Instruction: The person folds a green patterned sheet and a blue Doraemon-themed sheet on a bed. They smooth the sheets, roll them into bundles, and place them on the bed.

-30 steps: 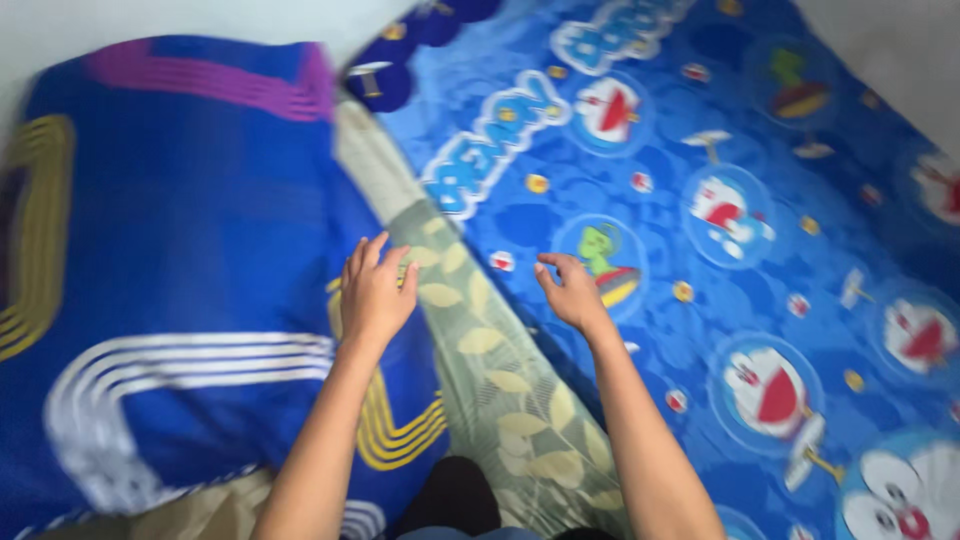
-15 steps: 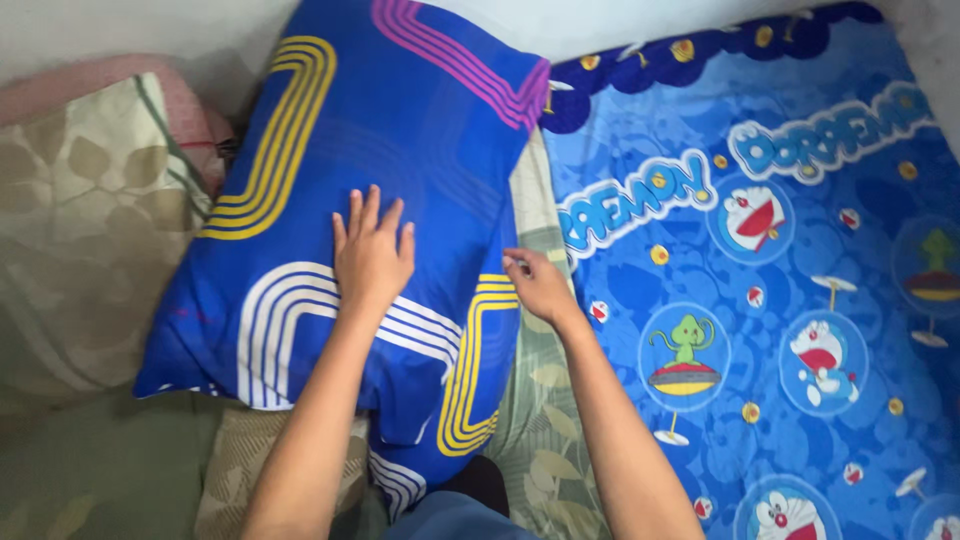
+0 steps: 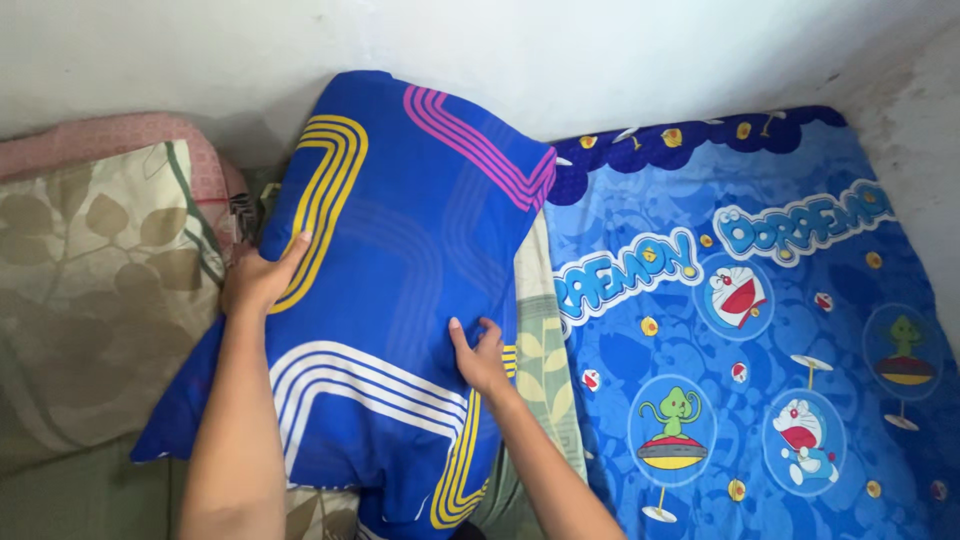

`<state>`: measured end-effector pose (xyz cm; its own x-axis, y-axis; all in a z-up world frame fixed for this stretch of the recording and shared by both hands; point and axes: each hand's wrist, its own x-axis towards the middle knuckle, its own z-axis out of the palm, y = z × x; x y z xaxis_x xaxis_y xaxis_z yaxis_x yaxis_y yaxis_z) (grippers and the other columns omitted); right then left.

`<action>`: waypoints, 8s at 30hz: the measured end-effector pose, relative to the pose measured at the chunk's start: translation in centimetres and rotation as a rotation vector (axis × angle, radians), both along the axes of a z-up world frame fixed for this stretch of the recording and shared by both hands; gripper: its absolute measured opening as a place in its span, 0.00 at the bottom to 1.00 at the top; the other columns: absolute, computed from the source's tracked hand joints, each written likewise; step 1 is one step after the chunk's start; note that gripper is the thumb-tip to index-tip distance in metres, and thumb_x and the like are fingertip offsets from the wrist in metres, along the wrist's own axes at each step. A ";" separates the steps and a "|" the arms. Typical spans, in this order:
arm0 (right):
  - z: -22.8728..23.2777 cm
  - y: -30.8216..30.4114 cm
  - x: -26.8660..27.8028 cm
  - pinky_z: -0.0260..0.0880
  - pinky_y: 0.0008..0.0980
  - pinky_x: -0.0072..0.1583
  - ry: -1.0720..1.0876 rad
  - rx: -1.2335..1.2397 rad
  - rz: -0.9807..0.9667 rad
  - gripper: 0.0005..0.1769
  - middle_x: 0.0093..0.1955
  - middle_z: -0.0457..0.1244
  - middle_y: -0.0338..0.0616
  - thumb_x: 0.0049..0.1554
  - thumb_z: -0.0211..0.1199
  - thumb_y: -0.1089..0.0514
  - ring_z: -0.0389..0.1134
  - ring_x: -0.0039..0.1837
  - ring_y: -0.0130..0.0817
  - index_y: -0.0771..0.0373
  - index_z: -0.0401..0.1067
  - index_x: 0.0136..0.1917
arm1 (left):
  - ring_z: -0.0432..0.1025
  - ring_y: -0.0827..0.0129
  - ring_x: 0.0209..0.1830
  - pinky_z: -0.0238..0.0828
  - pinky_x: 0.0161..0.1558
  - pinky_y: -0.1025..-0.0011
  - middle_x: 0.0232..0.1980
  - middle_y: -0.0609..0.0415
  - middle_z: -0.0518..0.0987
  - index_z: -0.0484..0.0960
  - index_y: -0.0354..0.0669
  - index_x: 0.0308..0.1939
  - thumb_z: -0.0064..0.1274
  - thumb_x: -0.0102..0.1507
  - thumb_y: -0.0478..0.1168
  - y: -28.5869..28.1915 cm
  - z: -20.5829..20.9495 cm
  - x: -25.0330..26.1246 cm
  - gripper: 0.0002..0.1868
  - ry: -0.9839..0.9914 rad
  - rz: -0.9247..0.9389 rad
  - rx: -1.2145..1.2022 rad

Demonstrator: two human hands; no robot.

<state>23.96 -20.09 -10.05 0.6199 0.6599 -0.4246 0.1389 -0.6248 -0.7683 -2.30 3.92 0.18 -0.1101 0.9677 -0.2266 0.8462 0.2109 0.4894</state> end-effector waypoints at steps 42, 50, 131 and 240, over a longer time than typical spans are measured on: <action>15.1 -32.2 32.5 0.51 0.47 0.82 -1.006 0.406 -0.700 0.36 0.82 0.47 0.63 0.68 0.61 0.47 0.51 0.83 0.56 0.69 0.57 0.79 | 0.45 0.37 0.79 0.50 0.65 0.28 0.81 0.42 0.46 0.45 0.63 0.79 0.68 0.49 0.63 -41.9 1.0 37.6 0.63 -0.113 -1.134 -0.053; 7.5 -20.7 29.9 0.35 0.76 0.69 -0.697 -0.110 -0.202 0.39 0.84 0.42 0.51 0.56 0.63 0.35 0.40 0.82 0.63 0.43 0.58 0.76 | 0.47 0.38 0.78 0.48 0.62 0.22 0.82 0.50 0.46 0.49 0.72 0.78 0.62 0.57 0.59 -40.6 0.4 37.7 0.51 0.153 -1.110 -0.031; -6.9 -34.1 28.3 0.64 0.53 0.53 -0.345 0.009 -0.996 0.27 0.45 0.63 0.69 0.73 0.48 0.42 0.64 0.49 0.64 0.69 0.72 0.52 | 0.75 0.42 0.39 0.70 0.40 0.48 0.39 0.38 0.81 0.79 0.38 0.44 0.49 0.67 0.46 -26.3 -12.0 45.7 0.13 -0.459 -0.668 0.233; -9.8 -32.3 38.6 0.39 0.63 0.76 -0.589 -0.217 0.057 0.46 0.85 0.42 0.32 0.45 0.66 0.28 0.42 0.84 0.46 0.26 0.59 0.75 | 0.61 0.33 0.67 0.60 0.58 0.40 0.75 0.33 0.62 0.51 0.60 0.81 0.49 0.60 0.71 -30.2 -20.8 62.5 0.51 0.072 -1.145 0.144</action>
